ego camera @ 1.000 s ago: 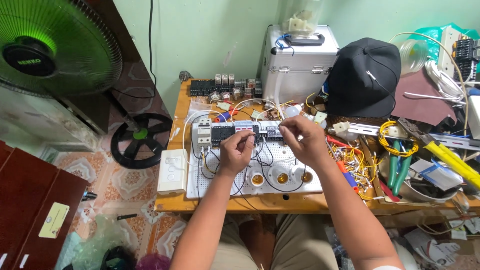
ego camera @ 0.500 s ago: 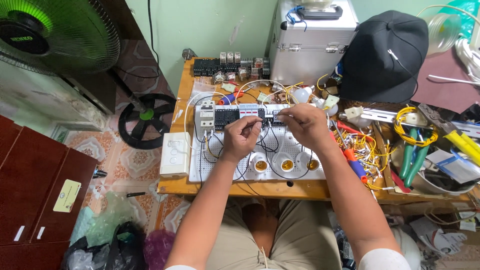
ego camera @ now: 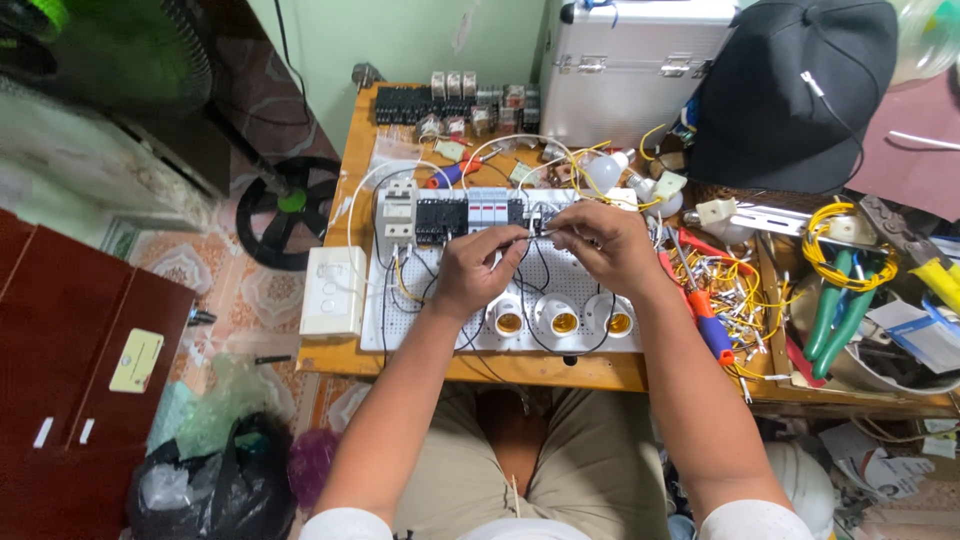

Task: Installing and securing electrical wiring into a circuit breaker panel using various hand tools.

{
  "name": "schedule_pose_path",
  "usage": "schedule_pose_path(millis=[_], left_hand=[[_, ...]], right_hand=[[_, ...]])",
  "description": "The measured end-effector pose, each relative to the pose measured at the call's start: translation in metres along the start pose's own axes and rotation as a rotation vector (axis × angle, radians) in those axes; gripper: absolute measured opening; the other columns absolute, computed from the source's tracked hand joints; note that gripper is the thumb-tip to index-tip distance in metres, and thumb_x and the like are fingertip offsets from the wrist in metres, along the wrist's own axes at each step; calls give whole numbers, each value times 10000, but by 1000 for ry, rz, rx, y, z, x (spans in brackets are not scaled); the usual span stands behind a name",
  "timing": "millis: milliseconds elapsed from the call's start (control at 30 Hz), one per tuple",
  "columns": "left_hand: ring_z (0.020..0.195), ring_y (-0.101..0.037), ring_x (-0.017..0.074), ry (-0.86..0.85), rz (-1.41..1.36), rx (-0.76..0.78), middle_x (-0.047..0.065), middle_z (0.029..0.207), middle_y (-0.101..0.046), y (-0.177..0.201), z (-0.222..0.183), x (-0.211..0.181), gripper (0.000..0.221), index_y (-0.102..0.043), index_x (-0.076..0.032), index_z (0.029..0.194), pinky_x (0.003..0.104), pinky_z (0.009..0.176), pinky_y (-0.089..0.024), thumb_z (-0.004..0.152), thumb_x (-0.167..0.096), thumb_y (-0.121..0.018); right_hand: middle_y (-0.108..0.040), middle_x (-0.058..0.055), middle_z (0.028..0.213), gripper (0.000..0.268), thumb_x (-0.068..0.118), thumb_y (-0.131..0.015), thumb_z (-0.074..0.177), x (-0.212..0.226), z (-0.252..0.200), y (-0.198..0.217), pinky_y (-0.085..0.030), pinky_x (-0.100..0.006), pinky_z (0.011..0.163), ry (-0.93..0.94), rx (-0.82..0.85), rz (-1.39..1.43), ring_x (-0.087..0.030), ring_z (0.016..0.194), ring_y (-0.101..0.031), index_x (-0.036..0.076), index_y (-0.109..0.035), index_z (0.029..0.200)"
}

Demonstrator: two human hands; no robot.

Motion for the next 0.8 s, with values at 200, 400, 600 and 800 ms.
schedule_pose_path(millis=[200,400,600,800], left_hand=[[451,-584,215,-19,13,-7,99,707,-737,1,1,-3,90,-774,-136,1014,293,416,-449,954,-128,-708],[462,-612,232,-22,51,13,95,686,-735,-1,2,-14,88,-774,-128,1017,292,420,-466,950,-131,-716],[481,-638,243,-15,51,27,118,707,-743,-1,3,-12,100,-775,-127,1030,294,434,-480,964,-139,-700],[503,-655,238,2,47,16,114,706,-744,0,4,-13,102,-773,-128,1032,287,439,-484,968,-140,-695]], right_hand=[[-724,-102,720,63,49,-762,950,-29,-11,-1,-585,-366,724,-86,-2,-37,-215,711,-728,10,-756,999],[-724,-154,788,55,29,-752,955,-29,-10,-1,-597,-351,710,-48,-20,47,-213,725,-723,-18,-743,981],[-718,-152,831,62,6,-750,943,-28,-10,-2,-606,-350,732,-47,-27,102,-198,771,-718,-30,-734,991],[-709,-158,816,50,12,-741,951,-26,-9,-2,-603,-350,706,-37,-17,70,-212,747,-713,-21,-744,988]])
Point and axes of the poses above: each hand's wrist, its own z-axis towards the middle knuckle, its own y-axis out of the back of the hand, x = y × z, the point moved 6 cm from there along z, towards the middle knuckle
